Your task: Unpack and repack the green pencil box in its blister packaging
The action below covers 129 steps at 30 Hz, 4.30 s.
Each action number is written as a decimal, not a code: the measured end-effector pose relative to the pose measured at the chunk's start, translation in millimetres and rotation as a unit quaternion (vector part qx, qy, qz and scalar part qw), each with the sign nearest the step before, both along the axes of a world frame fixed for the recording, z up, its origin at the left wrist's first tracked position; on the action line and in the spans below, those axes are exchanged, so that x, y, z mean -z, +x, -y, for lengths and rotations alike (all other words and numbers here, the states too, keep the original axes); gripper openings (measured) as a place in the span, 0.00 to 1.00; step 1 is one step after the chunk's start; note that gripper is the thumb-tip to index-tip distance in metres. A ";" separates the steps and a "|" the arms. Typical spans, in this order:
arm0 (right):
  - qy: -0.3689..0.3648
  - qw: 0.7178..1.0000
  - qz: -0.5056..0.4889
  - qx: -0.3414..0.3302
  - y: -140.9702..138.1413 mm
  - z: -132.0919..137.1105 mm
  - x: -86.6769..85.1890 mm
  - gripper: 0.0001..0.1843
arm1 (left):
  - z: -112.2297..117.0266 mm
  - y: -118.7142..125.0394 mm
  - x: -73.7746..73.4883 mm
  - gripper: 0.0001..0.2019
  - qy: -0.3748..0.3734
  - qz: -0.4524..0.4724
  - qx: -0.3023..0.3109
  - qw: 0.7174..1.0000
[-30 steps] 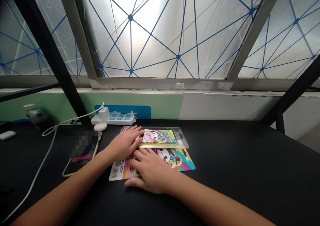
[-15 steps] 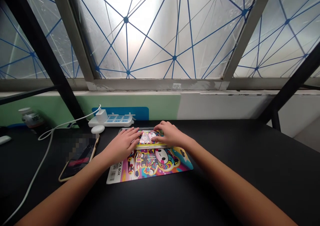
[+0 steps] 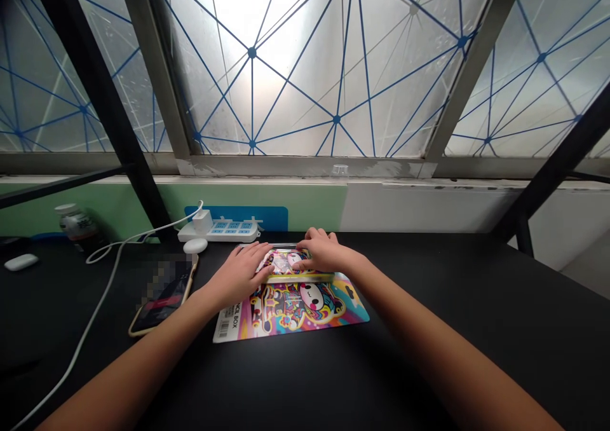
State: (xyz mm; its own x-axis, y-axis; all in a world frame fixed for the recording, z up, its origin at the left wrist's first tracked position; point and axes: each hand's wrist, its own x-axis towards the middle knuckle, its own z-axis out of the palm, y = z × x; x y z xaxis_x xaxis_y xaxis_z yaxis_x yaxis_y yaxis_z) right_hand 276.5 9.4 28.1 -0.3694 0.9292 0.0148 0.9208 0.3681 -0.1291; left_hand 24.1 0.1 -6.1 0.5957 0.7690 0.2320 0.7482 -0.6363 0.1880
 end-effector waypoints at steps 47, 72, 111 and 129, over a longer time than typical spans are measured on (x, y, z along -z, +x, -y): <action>0.184 0.976 0.059 -0.100 -38.6 144.3 15.4 0.29 | 94.4 -49.2 23.5 0.47 -0.147 0.286 -0.023 0.947; 0.201 0.970 -0.140 0.001 57.1 165.6 37.5 0.54 | 107.1 -46.3 18.6 0.52 -0.203 0.261 -0.067 0.941; 0.194 0.981 -0.014 -0.016 -67.5 95.3 31.5 0.13 | 102.7 -46.0 20.8 0.51 -0.186 0.270 -0.079 0.942; 0.063 0.978 -0.153 -0.128 13.6 166.9 -18.9 0.23 | 96.1 -57.4 12.4 0.32 -0.249 0.285 -0.070 0.923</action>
